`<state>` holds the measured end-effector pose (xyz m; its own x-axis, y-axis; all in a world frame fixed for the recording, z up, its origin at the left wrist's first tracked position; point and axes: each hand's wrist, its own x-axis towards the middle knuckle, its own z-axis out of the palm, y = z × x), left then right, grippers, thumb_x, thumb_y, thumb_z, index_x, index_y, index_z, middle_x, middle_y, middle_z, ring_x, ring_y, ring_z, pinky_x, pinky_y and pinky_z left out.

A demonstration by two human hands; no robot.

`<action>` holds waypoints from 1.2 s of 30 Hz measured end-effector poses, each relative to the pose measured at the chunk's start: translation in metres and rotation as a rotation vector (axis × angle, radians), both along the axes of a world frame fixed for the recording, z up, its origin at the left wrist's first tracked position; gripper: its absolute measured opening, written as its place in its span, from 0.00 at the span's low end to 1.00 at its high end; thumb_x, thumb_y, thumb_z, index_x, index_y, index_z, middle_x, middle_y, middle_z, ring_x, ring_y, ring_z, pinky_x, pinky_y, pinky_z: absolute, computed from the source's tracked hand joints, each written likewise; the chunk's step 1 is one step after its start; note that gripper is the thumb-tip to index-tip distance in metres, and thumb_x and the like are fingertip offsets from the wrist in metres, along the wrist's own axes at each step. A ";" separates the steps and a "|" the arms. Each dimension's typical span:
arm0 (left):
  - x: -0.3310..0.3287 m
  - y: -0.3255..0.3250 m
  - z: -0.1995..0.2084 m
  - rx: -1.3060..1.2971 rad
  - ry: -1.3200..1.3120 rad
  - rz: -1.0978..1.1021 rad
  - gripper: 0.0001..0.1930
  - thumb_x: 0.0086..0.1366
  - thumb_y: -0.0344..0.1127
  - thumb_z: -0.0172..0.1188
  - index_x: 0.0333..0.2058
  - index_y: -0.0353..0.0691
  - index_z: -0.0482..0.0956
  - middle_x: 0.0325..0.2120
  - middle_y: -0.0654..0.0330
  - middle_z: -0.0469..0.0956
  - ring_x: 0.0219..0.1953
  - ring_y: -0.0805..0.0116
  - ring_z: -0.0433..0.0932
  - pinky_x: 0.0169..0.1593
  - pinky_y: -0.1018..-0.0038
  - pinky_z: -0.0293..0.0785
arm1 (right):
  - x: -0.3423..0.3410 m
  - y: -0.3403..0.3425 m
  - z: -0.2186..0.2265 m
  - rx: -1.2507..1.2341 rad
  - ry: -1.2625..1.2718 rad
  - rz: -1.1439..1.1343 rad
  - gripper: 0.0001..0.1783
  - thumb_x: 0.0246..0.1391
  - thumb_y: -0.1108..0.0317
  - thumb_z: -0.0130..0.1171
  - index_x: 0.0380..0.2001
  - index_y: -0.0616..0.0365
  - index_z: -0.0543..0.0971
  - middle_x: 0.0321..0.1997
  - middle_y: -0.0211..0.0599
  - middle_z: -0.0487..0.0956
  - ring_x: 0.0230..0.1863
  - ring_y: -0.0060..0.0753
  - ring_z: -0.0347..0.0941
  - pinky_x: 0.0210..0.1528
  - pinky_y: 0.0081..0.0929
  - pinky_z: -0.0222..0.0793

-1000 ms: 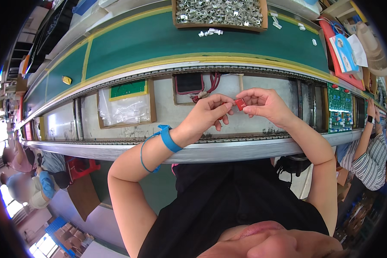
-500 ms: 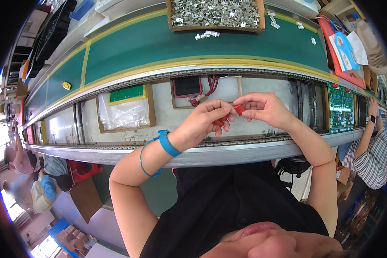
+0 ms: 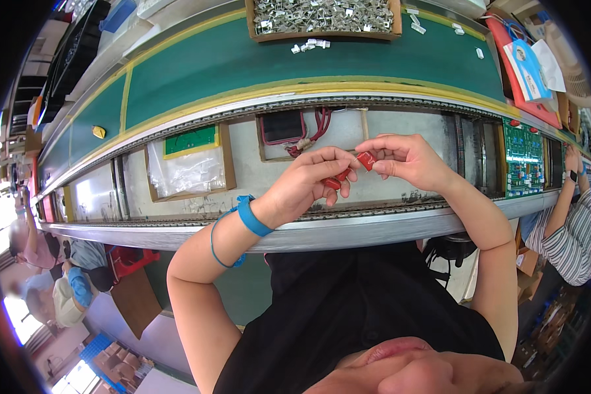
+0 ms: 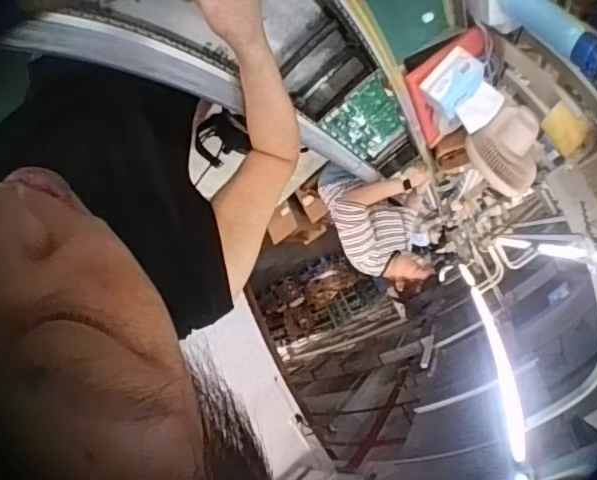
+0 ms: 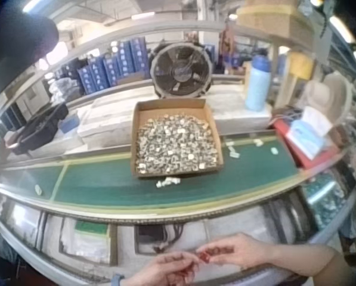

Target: The person is manually assembling components onto green printed circuit boards at a factory workstation.

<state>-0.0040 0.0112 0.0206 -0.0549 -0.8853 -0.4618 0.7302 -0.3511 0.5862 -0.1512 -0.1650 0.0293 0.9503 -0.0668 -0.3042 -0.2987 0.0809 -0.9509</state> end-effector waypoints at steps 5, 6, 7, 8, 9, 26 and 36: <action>0.002 0.000 0.003 0.005 -0.025 -0.008 0.10 0.66 0.38 0.49 0.39 0.38 0.73 0.31 0.63 0.73 0.28 0.76 0.73 0.25 0.83 0.66 | 0.002 -0.001 0.002 -0.011 -0.003 0.025 0.18 0.53 0.77 0.55 0.49 0.60 0.74 0.33 0.27 0.74 0.31 0.16 0.66 0.34 0.17 0.66; 0.002 0.001 0.003 0.002 -0.031 0.004 0.10 0.66 0.38 0.49 0.39 0.38 0.73 0.31 0.63 0.73 0.28 0.76 0.73 0.25 0.83 0.66 | 0.003 0.000 0.000 -0.012 -0.005 0.016 0.17 0.53 0.77 0.55 0.48 0.60 0.74 0.33 0.27 0.74 0.31 0.16 0.67 0.34 0.17 0.66; 0.000 0.001 0.003 0.018 -0.087 -0.004 0.10 0.66 0.39 0.50 0.38 0.38 0.73 0.31 0.64 0.73 0.28 0.77 0.72 0.25 0.83 0.66 | 0.004 0.001 -0.001 -0.014 -0.010 0.010 0.17 0.52 0.77 0.55 0.47 0.59 0.75 0.32 0.27 0.73 0.31 0.16 0.67 0.34 0.16 0.66; -0.001 0.001 0.004 0.033 -0.145 -0.010 0.11 0.65 0.41 0.51 0.36 0.39 0.73 0.30 0.64 0.73 0.28 0.78 0.72 0.25 0.83 0.66 | 0.004 0.002 0.000 -0.021 -0.021 0.027 0.17 0.52 0.77 0.55 0.47 0.59 0.75 0.32 0.27 0.73 0.31 0.16 0.67 0.34 0.16 0.66; -0.003 -0.001 0.003 0.035 -0.208 -0.023 0.12 0.64 0.44 0.54 0.34 0.40 0.72 0.28 0.66 0.73 0.26 0.79 0.71 0.24 0.83 0.65 | 0.003 0.004 0.003 -0.090 -0.007 0.037 0.17 0.52 0.77 0.56 0.47 0.59 0.75 0.32 0.26 0.73 0.32 0.15 0.67 0.34 0.16 0.66; 0.091 0.056 0.014 0.019 -0.418 0.420 0.10 0.65 0.37 0.52 0.39 0.37 0.73 0.26 0.65 0.72 0.26 0.79 0.71 0.24 0.82 0.68 | 0.190 0.020 0.059 -0.844 -0.501 0.383 0.12 0.47 0.74 0.57 0.38 0.59 0.77 0.32 0.36 0.76 0.37 0.35 0.72 0.42 0.30 0.68; 0.103 0.069 0.002 -0.013 -0.471 0.196 0.13 0.66 0.37 0.51 0.44 0.34 0.71 0.28 0.62 0.76 0.23 0.81 0.70 0.20 0.85 0.63 | 0.314 -0.001 0.047 -1.416 -0.328 0.641 0.16 0.44 0.74 0.54 0.40 0.50 0.78 0.34 0.34 0.80 0.40 0.38 0.75 0.46 0.36 0.65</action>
<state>0.0989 0.0803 0.0223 0.3244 -0.8640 -0.3849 0.4365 -0.2242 0.8713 0.1628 -0.1656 0.0763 0.9401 0.3145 -0.1317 0.2907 -0.9412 -0.1723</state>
